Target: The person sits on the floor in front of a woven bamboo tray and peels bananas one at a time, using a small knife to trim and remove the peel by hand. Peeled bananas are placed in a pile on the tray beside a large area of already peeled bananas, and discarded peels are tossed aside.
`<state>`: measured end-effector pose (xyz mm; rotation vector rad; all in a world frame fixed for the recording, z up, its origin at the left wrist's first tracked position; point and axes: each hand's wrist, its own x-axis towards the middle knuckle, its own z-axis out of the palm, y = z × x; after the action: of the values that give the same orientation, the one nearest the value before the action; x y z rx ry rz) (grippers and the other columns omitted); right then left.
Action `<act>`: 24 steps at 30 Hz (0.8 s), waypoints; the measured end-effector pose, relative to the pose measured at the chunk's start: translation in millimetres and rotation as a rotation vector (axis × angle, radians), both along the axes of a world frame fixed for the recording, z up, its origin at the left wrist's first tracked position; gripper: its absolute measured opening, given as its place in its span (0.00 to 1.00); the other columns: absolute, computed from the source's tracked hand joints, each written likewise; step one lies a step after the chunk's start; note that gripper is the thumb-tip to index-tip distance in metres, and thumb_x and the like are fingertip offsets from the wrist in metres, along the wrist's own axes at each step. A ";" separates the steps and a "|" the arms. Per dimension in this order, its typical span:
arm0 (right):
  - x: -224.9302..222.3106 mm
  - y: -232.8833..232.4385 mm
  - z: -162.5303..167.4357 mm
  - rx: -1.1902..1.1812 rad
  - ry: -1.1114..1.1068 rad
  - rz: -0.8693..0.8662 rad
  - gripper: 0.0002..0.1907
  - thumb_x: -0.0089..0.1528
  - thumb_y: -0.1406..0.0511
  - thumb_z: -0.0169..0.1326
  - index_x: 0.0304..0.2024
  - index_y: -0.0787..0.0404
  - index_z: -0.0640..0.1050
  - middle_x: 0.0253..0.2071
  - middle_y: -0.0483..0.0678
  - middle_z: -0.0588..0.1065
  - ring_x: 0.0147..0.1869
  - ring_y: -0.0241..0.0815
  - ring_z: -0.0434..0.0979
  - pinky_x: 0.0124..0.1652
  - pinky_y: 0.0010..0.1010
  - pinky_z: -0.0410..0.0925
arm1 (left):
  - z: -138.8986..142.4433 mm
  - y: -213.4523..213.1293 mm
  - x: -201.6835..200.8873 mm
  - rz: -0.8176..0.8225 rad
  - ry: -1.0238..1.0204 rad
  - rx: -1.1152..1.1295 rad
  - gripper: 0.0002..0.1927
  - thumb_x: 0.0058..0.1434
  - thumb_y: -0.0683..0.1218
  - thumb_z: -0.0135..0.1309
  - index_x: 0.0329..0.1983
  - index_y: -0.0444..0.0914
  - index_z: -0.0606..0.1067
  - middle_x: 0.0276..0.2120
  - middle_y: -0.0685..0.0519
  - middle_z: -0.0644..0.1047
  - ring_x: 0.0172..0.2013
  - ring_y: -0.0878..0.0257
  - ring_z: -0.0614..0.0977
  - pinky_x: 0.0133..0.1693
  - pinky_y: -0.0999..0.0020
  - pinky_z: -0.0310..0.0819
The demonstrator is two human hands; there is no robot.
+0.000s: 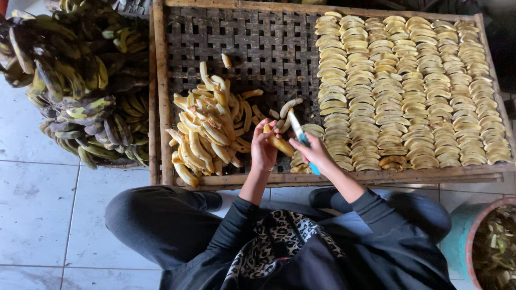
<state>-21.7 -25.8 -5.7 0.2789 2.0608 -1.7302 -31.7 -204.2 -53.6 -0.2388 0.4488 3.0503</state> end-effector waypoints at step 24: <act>13.7 -32.0 -11.7 -0.416 -0.463 -0.032 0.10 0.59 0.62 0.60 0.36 0.58 0.73 0.26 0.40 0.69 0.18 0.30 0.64 0.18 0.23 0.58 | 13.2 -0.3 7.7 0.048 -0.318 -0.015 0.27 0.70 0.58 0.50 0.61 0.33 0.70 0.51 0.44 0.78 0.49 0.54 0.79 0.51 0.59 0.74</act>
<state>-8.0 -57.9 -17.4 0.5238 1.3476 -1.8506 -23.9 -204.5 -40.4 -0.7307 0.4486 2.9743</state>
